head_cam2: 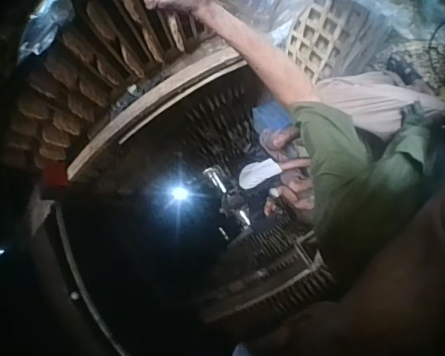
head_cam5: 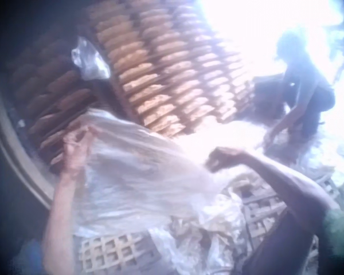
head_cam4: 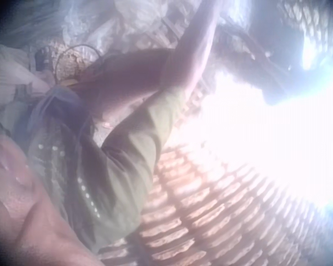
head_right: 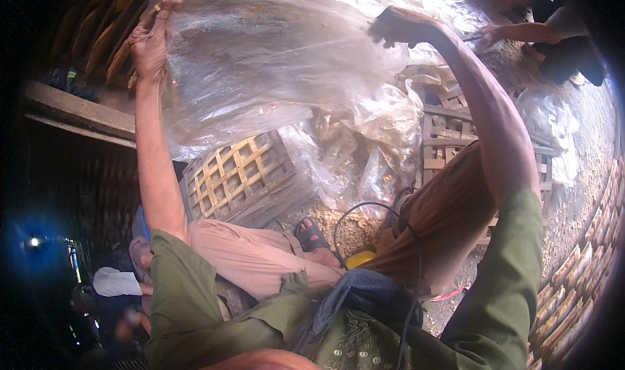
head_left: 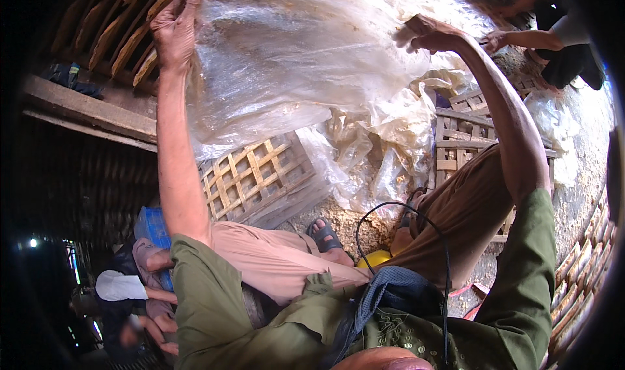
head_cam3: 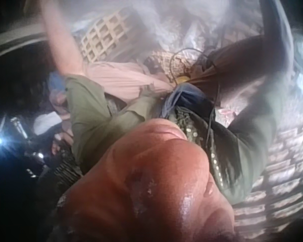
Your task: The person scoops granular material from a plastic bag and spreads it into a square wooden lattice tray. The person repeats this process with multiple trays, placing filled trays aside.
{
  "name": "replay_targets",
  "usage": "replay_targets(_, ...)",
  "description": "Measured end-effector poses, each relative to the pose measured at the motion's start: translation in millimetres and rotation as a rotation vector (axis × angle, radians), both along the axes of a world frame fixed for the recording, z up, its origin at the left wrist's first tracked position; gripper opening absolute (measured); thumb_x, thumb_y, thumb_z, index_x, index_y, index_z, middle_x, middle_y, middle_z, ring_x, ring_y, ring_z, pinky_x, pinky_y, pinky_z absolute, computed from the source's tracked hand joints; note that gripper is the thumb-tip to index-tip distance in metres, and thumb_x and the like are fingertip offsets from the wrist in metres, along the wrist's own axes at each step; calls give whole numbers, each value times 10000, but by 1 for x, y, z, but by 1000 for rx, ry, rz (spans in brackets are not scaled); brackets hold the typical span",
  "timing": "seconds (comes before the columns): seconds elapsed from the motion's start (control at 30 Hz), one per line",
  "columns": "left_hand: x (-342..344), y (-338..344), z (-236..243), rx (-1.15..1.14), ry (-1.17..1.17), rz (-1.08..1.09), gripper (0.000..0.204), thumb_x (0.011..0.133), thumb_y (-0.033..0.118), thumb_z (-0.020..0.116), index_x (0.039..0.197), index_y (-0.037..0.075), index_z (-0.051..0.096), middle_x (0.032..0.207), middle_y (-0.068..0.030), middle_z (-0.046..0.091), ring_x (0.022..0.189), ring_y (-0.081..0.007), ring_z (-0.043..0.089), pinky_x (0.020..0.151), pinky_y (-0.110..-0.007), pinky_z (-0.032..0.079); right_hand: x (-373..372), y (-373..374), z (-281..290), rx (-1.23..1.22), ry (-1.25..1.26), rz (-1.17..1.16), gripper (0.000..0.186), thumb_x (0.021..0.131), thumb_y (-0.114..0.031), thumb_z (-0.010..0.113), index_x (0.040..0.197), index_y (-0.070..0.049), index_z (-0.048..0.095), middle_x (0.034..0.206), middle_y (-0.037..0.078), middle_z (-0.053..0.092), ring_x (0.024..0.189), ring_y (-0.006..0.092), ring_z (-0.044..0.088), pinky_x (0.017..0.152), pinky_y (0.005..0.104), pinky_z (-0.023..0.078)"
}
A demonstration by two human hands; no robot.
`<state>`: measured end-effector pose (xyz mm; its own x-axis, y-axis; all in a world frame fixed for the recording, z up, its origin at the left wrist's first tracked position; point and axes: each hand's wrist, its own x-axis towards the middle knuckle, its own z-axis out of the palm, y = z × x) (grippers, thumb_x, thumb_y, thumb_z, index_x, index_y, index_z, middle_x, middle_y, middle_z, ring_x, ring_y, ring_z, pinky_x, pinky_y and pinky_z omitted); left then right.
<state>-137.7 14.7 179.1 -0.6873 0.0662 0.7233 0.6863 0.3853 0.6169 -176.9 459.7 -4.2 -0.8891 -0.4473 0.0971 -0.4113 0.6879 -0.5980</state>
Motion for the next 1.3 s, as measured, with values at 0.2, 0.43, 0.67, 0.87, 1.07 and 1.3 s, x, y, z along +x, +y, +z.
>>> replay_targets(0.2, 0, 19, 0, -75, 11, -58, 220, 963, 281, 808, 1111, 120, 826, 974, 39, 805, 605, 25, 492, 533, -184, 425, -42, -1, -32, -267, -93, 80, 350, 1013, -335, 703, 1244, -72, 714, 994, 41, 768, 880, 175, 786, 533, 265, 526)
replay_targets(0.43, 12, 39, -9, -300, -24, -123, 171, 1008, 174, 740, 1035, 21, 812, 865, 26, 750, 685, -19, 601, 569, -198, 442, -14, -46, -10, -270, 353, 217, 495, 878, -510, 778, 1161, -105, 794, 1207, 91, 764, 1133, 246, 722, 865, 465, 619)
replay_targets(0.67, -5, 92, -26, -237, 14, -446, 162, 964, 73, 763, 1083, -34, 791, 993, -64, 793, 895, -111, 713, 801, -255, 567, 42, -81, 60, -301, 185, 127, 435, 988, -345, 724, 1237, 12, 709, 1116, 145, 773, 953, 214, 761, 848, 355, 613)
replay_targets(0.87, -12, 59, -16, -126, 75, -299, 190, 964, 76, 759, 1111, -41, 779, 1039, -54, 786, 929, -86, 702, 857, -236, 563, -2, -35, 0, -302, 41, 135, 421, 1017, -383, 687, 1209, -16, 766, 1132, 148, 794, 890, 215, 806, 843, 356, 625)
replay_targets(1.07, -15, -13, -14, 1, 90, 66, 192, 984, 280, 791, 1007, 94, 834, 813, 69, 747, 579, 0, 506, 517, -205, 399, -1, 13, -10, 53, -194, -65, 364, 963, -381, 721, 1168, -80, 723, 1034, 71, 802, 881, 215, 805, 778, 380, 616)
replay_targets(1.3, -29, -33, -45, 90, 48, 260, 246, 973, 330, 805, 976, 84, 829, 682, 89, 629, 547, -9, 470, 492, -229, 360, -28, 79, -26, -259, -237, -22, 442, 1012, -393, 589, 1385, -167, 663, 1192, 1, 762, 1048, 156, 728, 862, 406, 585)
